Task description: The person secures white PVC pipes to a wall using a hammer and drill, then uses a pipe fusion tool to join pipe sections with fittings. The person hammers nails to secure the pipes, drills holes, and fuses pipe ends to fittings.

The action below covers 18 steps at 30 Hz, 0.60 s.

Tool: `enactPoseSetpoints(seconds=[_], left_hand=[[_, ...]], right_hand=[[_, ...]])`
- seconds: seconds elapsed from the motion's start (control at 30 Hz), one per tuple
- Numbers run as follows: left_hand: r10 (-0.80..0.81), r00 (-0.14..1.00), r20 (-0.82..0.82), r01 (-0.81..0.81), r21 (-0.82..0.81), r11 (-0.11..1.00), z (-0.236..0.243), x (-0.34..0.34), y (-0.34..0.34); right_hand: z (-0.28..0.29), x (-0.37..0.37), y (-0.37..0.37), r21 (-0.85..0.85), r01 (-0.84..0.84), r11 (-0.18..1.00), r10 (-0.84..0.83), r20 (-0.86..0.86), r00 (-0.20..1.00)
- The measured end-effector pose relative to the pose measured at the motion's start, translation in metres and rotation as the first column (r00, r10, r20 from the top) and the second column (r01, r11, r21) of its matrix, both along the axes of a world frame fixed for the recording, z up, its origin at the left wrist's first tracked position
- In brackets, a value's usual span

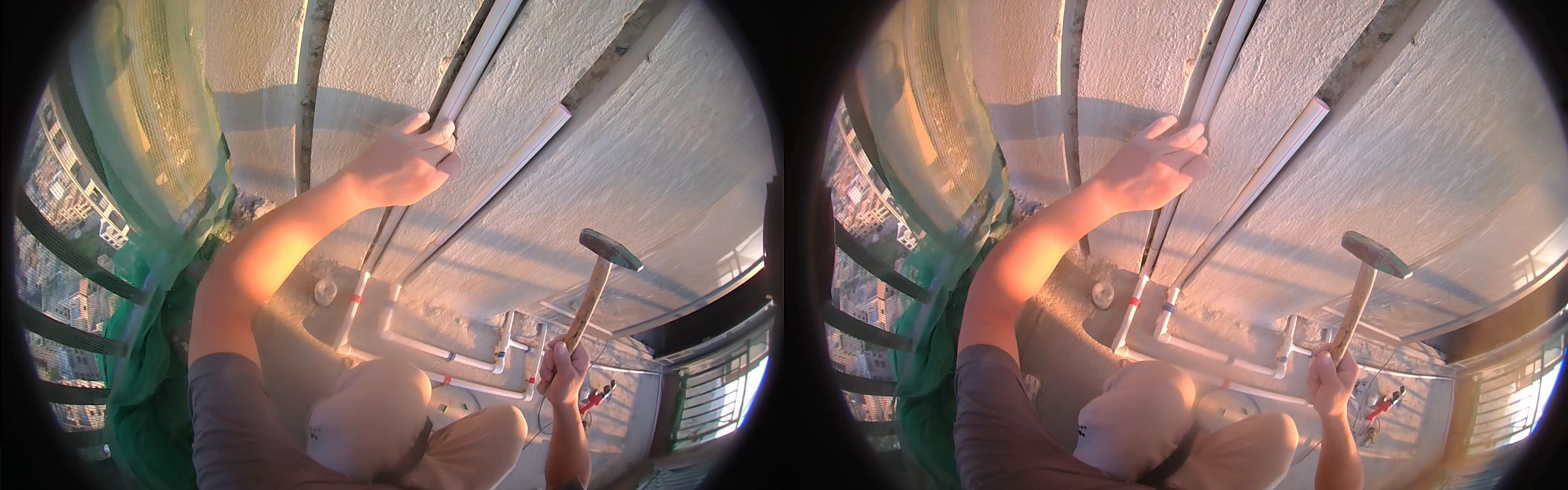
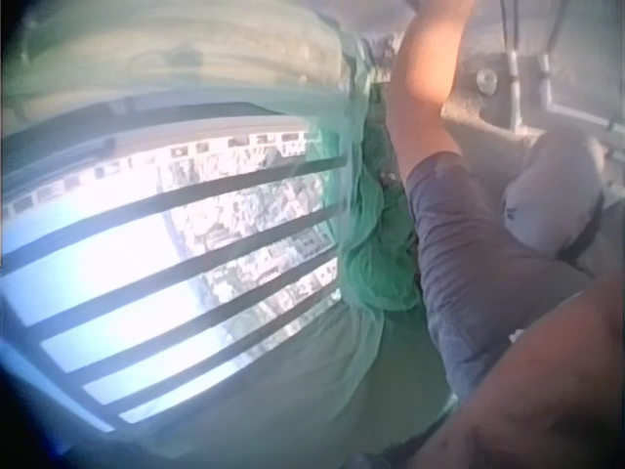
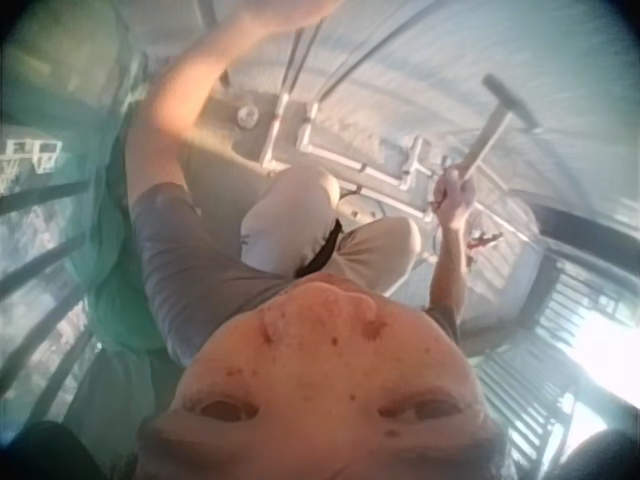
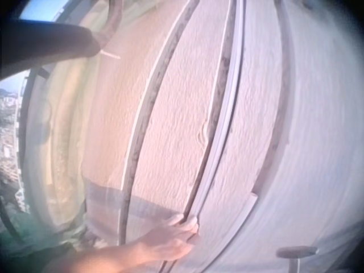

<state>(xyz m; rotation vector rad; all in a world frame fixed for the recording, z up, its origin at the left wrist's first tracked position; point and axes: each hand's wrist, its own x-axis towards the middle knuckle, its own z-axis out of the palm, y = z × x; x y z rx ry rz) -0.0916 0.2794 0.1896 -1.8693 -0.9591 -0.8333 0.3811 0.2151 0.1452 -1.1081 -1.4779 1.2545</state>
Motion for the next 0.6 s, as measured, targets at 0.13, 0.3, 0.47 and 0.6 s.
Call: enactPoseSetpoints(seconds=[0.13,0.3,0.47,0.6], left_hand=[[-0.112,0.981,-0.156,0.107,-0.043,0.993,0.006,-0.017,0.011],[-0.230,0.951,-0.209,0.216,-0.089,0.972,0.014,-0.029,0.020],[-0.096,0.961,-0.260,0.093,-0.022,0.995,0.007,-0.035,0.022],[-0.016,0.962,-0.274,0.039,0.079,0.996,-0.002,-0.036,0.020]], right_hand=[[0.003,-0.033,0.010,-0.001,-0.072,0.997,0.072,0.017,0.997],[0.013,-0.075,0.017,0.041,-0.176,0.983,0.171,0.110,0.979],[0.036,-0.109,0.026,0.088,-0.254,0.963,0.230,0.221,0.948],[0.053,-0.150,0.042,0.261,-0.254,0.931,0.101,0.486,0.868]])
